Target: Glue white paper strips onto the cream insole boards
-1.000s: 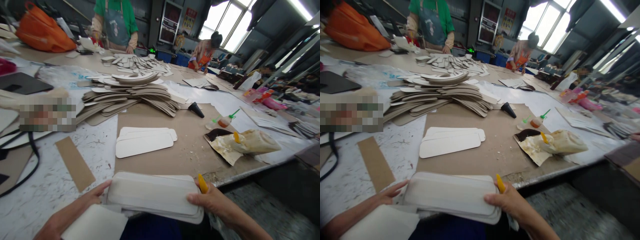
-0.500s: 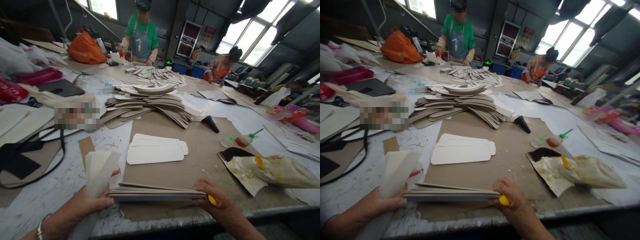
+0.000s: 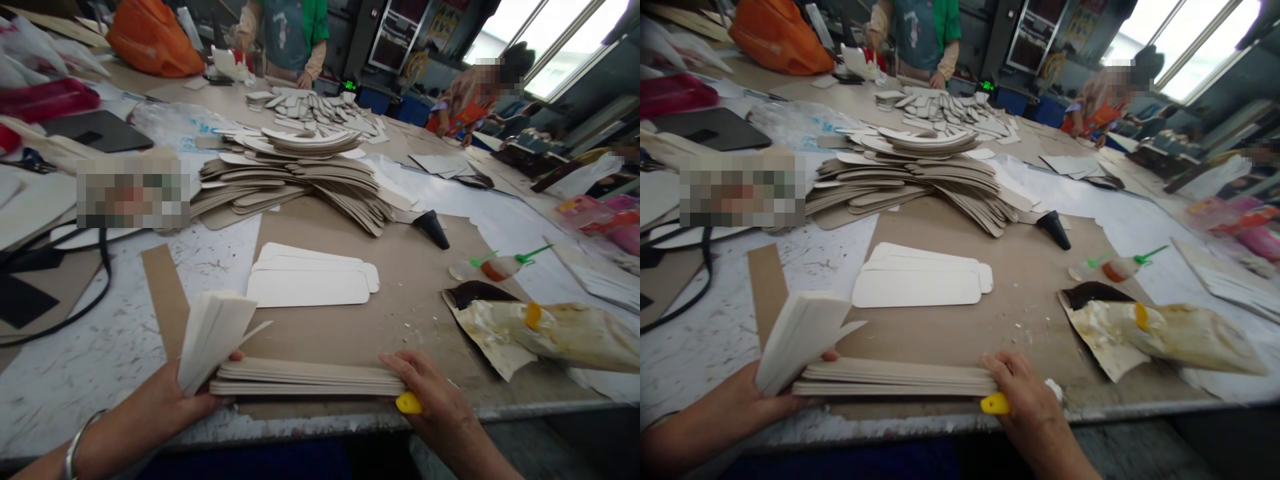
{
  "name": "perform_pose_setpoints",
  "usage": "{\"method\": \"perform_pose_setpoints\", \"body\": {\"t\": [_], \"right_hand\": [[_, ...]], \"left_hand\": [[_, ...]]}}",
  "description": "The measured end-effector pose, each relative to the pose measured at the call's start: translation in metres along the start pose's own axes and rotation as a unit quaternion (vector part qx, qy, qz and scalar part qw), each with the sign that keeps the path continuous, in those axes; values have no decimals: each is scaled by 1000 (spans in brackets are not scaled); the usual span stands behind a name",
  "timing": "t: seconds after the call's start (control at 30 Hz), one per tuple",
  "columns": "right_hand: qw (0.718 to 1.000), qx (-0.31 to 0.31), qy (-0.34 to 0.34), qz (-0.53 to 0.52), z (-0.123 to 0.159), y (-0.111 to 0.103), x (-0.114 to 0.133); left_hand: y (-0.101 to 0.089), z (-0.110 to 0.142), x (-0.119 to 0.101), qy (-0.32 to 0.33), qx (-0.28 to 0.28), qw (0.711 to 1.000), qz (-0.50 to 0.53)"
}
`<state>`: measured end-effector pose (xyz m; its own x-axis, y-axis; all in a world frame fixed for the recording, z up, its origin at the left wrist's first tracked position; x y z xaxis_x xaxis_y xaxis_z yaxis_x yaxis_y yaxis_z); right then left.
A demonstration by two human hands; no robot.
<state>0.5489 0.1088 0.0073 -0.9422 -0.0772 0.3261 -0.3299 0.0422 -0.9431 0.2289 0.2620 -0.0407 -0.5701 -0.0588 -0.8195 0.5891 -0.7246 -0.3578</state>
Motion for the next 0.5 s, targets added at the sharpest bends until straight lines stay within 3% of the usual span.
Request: {"method": "perform_pose_setpoints", "body": {"t": [0.5], "right_hand": [[999,-1,-34,35,-2,-6,7]], "left_hand": [[-6,5,-4,-49,-34,998,-38]]}}
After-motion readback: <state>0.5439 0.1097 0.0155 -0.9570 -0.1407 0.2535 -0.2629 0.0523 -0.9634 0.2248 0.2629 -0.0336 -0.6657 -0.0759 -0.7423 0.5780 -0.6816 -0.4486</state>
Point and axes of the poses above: each hand's wrist, its own z-axis away from the middle knuckle, its own y-axis out of the palm, x = y × z, the point moved 6 cm from there along -z, towards the middle knuckle, and after that the axes turned 3 degrees about x, right-handed, at the moved point
